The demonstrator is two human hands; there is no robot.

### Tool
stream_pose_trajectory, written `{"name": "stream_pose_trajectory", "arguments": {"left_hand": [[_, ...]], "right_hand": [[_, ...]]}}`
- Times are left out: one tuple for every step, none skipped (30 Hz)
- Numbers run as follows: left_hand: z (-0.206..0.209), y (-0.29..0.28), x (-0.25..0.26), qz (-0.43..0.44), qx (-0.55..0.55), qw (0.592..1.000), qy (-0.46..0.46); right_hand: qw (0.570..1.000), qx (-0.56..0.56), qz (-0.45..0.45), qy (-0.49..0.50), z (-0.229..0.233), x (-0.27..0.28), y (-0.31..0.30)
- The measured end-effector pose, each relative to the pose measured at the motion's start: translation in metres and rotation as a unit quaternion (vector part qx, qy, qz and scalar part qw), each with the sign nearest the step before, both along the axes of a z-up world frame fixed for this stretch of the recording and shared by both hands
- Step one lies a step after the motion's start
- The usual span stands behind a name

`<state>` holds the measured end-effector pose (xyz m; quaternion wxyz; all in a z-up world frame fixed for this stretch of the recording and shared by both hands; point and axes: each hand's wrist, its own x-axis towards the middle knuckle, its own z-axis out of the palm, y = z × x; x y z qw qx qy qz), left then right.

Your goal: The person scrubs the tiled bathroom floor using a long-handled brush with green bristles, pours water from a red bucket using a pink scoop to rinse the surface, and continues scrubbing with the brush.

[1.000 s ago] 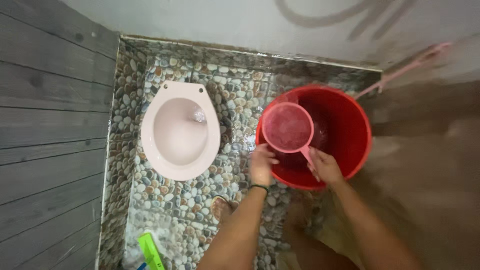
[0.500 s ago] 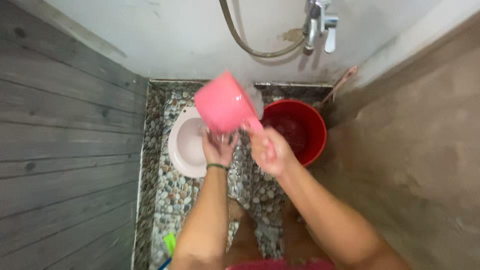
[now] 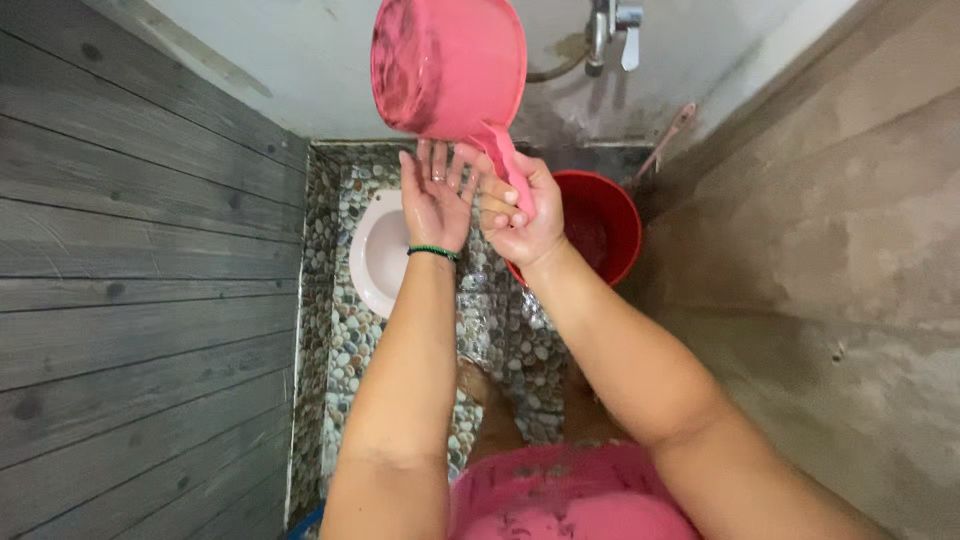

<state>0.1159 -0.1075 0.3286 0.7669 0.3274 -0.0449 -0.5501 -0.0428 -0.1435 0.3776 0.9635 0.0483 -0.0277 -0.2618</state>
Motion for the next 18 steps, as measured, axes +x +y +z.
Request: {"name": "stream_pose_trajectory", "arguments": {"left_hand": [[-0.003, 0.004, -0.003, 0.003, 0.014, 1.000, 0.005], [-0.009, 0.005, -0.003, 0.007, 0.024, 1.000, 0.009], [-0.018, 0.007, -0.003, 0.011, 0.035, 0.999, 0.013], [-0.032, 0.011, -0.004, 0.004, 0.053, 0.998, 0.017], [-0.049, 0.016, -0.007, -0.003, 0.071, 0.997, 0.021], [-0.069, 0.022, -0.010, -0.009, 0.088, 0.996, 0.025], [-0.090, 0.028, -0.014, -0.003, 0.144, 0.989, 0.040], [-0.111, 0.035, -0.020, 0.004, 0.199, 0.978, 0.055], [-0.129, 0.041, -0.024, -0.025, 0.224, 0.973, 0.040], [-0.146, 0.050, -0.029, -0.050, 0.250, 0.967, 0.028], [-0.159, 0.059, -0.035, -0.076, 0.276, 0.958, 0.016], [-0.168, 0.065, -0.039, -0.086, 0.285, 0.955, 0.004], [-0.173, 0.071, -0.043, -0.097, 0.294, 0.951, -0.007], [-0.176, 0.071, -0.046, -0.106, 0.299, 0.948, -0.019], [-0.176, 0.071, -0.050, -0.106, 0.297, 0.949, -0.022], [-0.175, 0.070, -0.052, -0.103, 0.295, 0.950, -0.025], [-0.172, 0.070, -0.056, -0.099, 0.292, 0.951, -0.029], [-0.170, 0.069, -0.059, -0.094, 0.302, 0.948, -0.037]], "right_hand": [[1.000, -0.007, 0.004, 0.011, -0.003, -0.007, 0.002], [1.000, -0.017, 0.009, 0.021, -0.008, -0.014, 0.001], [0.997, -0.024, 0.005, 0.069, -0.017, -0.022, 0.001], [0.993, -0.032, 0.003, 0.115, -0.028, -0.030, 0.003], [0.986, -0.039, 0.000, 0.161, -0.042, -0.038, 0.005], [0.977, -0.033, 0.004, 0.212, -0.058, -0.048, 0.007], [0.965, -0.027, 0.008, 0.262, -0.075, -0.059, 0.011], [0.950, -0.022, 0.014, 0.312, -0.094, -0.068, 0.013], [0.931, -0.012, 0.009, 0.364, -0.114, -0.076, 0.012], [0.910, -0.003, 0.009, 0.415, -0.133, -0.082, 0.013], [0.885, 0.005, 0.008, 0.466, -0.150, -0.090, 0.014], [0.872, 0.008, 0.018, 0.488, -0.164, -0.097, 0.013], [0.859, 0.010, 0.028, 0.511, -0.175, -0.104, 0.013], [0.846, 0.008, 0.036, 0.532, -0.182, -0.108, 0.008], [0.847, 0.021, 0.040, 0.530, -0.184, -0.111, 0.005], [0.848, 0.031, 0.045, 0.527, -0.183, -0.110, 0.002], [0.849, 0.041, 0.050, 0.524, -0.179, -0.107, 0.000], [0.840, 0.012, 0.076, 0.538, -0.173, -0.101, -0.002]]}}
